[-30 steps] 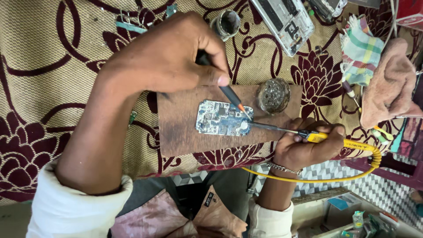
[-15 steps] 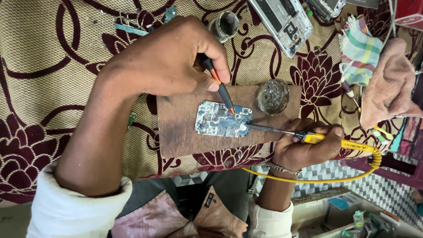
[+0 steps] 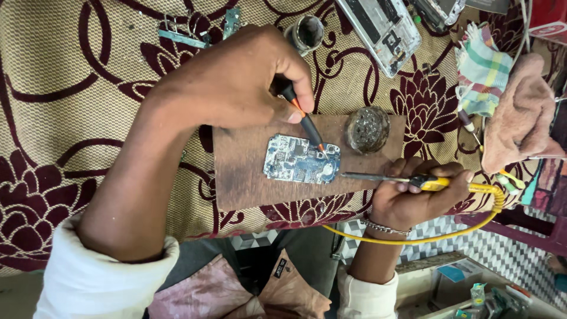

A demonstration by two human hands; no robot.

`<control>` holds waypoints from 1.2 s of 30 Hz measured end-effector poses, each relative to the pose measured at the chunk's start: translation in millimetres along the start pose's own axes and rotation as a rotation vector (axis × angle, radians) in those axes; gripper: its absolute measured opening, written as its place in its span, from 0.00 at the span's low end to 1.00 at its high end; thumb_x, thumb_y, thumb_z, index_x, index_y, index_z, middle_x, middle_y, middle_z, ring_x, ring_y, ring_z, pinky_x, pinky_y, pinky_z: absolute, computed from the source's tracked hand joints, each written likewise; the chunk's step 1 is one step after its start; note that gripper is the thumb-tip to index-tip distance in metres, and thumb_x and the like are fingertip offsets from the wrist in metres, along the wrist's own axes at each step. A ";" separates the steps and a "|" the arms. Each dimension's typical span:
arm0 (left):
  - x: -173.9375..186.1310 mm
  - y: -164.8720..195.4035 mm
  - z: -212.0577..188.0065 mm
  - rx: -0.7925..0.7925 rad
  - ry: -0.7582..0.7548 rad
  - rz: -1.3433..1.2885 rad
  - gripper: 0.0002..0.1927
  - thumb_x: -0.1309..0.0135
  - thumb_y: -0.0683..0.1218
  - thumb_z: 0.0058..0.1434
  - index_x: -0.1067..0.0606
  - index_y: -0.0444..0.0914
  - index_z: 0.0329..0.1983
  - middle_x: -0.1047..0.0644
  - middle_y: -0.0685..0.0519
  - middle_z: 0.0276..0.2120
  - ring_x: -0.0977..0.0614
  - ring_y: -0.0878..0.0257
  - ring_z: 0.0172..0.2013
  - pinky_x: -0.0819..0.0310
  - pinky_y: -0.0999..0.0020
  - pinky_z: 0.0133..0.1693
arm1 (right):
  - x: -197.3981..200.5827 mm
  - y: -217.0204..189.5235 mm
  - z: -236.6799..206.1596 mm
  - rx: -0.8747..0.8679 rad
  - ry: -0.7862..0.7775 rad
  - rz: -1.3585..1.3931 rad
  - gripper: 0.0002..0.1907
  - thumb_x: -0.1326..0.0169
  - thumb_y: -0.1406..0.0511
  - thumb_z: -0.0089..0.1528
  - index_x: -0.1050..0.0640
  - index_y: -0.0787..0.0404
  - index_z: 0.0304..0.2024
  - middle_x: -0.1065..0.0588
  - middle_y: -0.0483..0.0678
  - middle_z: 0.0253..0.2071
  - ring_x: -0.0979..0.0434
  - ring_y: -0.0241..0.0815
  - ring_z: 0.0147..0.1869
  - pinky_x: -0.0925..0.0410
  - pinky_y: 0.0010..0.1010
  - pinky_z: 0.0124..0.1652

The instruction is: The person uses a soldering iron and a probe to work on a small circuit board placed on a wooden board. They repeatedly apply heat and touch various points on the board, occasionally dipping the soldering iron tip into a small container.

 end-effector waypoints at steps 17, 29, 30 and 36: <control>-1.1 10.0 5.5 0.044 0.000 -0.127 0.10 0.29 0.39 0.49 0.16 0.40 0.35 0.14 0.54 0.35 0.13 0.68 0.35 0.19 0.69 0.44 | 7.5 -5.0 3.6 -0.051 -0.011 0.036 0.22 0.55 0.50 0.77 0.26 0.59 0.37 0.34 0.44 0.18 0.42 0.33 0.16 0.45 0.22 0.19; 4.9 1.3 2.2 0.062 0.055 -0.003 0.09 0.36 0.34 0.51 0.17 0.38 0.34 0.15 0.52 0.36 0.13 0.66 0.37 0.19 0.66 0.46 | -6.8 -2.5 -3.3 0.046 0.007 -0.082 0.22 0.56 0.51 0.78 0.33 0.60 0.38 0.35 0.43 0.21 0.41 0.33 0.18 0.39 0.24 0.20; 6.6 1.7 1.3 0.063 0.062 -0.020 0.09 0.37 0.34 0.51 0.18 0.38 0.34 0.16 0.52 0.35 0.13 0.66 0.36 0.18 0.67 0.44 | -9.3 -2.7 -4.6 0.058 0.021 -0.121 0.22 0.56 0.51 0.78 0.33 0.61 0.39 0.35 0.44 0.22 0.40 0.33 0.18 0.39 0.24 0.20; 11.5 4.7 -1.3 -0.009 0.101 -0.021 0.10 0.39 0.34 0.49 0.18 0.35 0.35 0.16 0.52 0.32 0.15 0.65 0.31 0.21 0.69 0.36 | -26.0 -8.0 -14.0 0.244 -0.123 -0.710 0.27 0.60 0.45 0.78 0.35 0.62 0.44 0.34 0.48 0.22 0.41 0.33 0.20 0.38 0.22 0.26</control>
Point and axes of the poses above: each hand's wrist, its own z-axis towards the middle knuckle, its own x-axis out of the back of the hand, y = z × x, the point moved 2 cm from there along z, towards the middle knuckle
